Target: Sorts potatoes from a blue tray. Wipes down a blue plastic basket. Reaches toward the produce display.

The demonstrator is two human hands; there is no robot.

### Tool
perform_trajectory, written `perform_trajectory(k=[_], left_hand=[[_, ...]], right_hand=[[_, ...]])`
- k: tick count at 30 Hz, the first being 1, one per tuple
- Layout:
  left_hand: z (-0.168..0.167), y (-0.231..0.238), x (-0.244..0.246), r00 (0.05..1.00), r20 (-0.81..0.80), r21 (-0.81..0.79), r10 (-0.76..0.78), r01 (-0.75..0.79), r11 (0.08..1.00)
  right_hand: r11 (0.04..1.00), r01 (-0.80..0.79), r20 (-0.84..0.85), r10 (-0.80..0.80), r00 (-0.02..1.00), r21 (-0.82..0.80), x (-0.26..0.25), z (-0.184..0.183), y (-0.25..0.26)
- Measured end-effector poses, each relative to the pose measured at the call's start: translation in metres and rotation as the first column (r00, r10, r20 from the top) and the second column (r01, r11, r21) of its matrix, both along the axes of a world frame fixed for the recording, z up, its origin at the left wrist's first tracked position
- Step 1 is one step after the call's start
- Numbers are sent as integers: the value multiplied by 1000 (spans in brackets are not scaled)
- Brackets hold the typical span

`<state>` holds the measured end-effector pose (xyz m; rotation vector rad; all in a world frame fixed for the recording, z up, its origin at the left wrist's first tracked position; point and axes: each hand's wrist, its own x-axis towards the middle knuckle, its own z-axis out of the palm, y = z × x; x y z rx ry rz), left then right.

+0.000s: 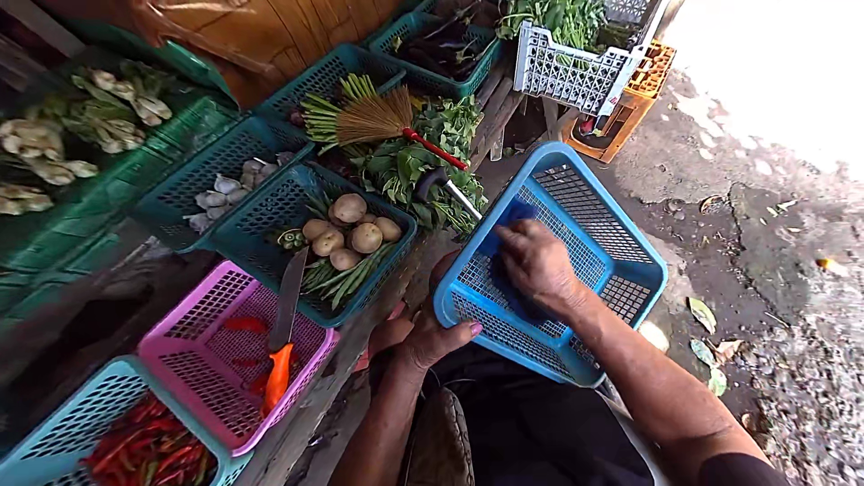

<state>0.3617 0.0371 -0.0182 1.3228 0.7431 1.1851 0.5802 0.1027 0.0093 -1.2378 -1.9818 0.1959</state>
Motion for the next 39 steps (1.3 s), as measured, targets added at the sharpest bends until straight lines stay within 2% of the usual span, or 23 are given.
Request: perform_trajectory(k=[3,5,8,11,12,14,16,17,18,19,20,23,25,27,32,36,39], left_hand=[[6,2,-1,998,-67,31,-2,4,1000],[7,4,-2,989,-148,108,-4,21,994],[5,4,-1,976,-217,193,17,26,981],[-4,1,-6,991,-130,127,-11,27,992],[-6,-2,-8,995,-102,86,1,8,996],[-7,-7,-9,999,-30,-3,35,-35,999],[-10,-8,-10,999,45,-53,22,-19,998],[-12,-8,-9,998,66,-60,12,-8,998],[-13,-6,-9,997,77,-58,6,-2,998],[-16,-4,-9,996,86,-54,-6,10,998],[-18,-3,-10,996,90,-57,-15,20,998],[-19,-1,-10,995,97,-107,-5,15,994],[-19,0,-9,996,87,-134,-4,16,991],[-17,0,-7,998,59,-139,-16,24,990],[-3,-2,5,1000,26,-171,-4,9,985],[-1,1,13,999,-11,-186,34,-35,982],[2,11,15,1000,-18,-125,26,-28,992]], right_hand=[[972,-234,110,236,965,-30,-33,3,-21],[943,-317,178,331,927,-107,-38,1,-37],[920,-315,269,373,888,-234,-24,-2,-51],[869,-284,316,424,849,-405,4,-18,-69],[807,-252,316,467,826,-534,17,-20,-76],[575,-121,292,572,766,-809,41,-19,-79],[380,-2,260,638,725,-925,56,-21,-74],[340,5,235,639,732,-941,61,-20,-69],[350,-26,209,615,761,-936,65,-15,-64],[407,-76,184,563,806,-910,66,-5,-59],[509,-126,162,483,860,-851,64,4,-55],[819,-146,130,259,957,-555,42,25,-46],[912,-199,101,250,963,-359,18,13,-39],[935,-276,134,310,941,-221,-5,-8,-35],[914,-388,235,406,883,-121,-28,-24,-31],[957,-287,306,262,915,41,-27,-25,-14],[987,-138,240,115,964,82,-23,-13,2]])
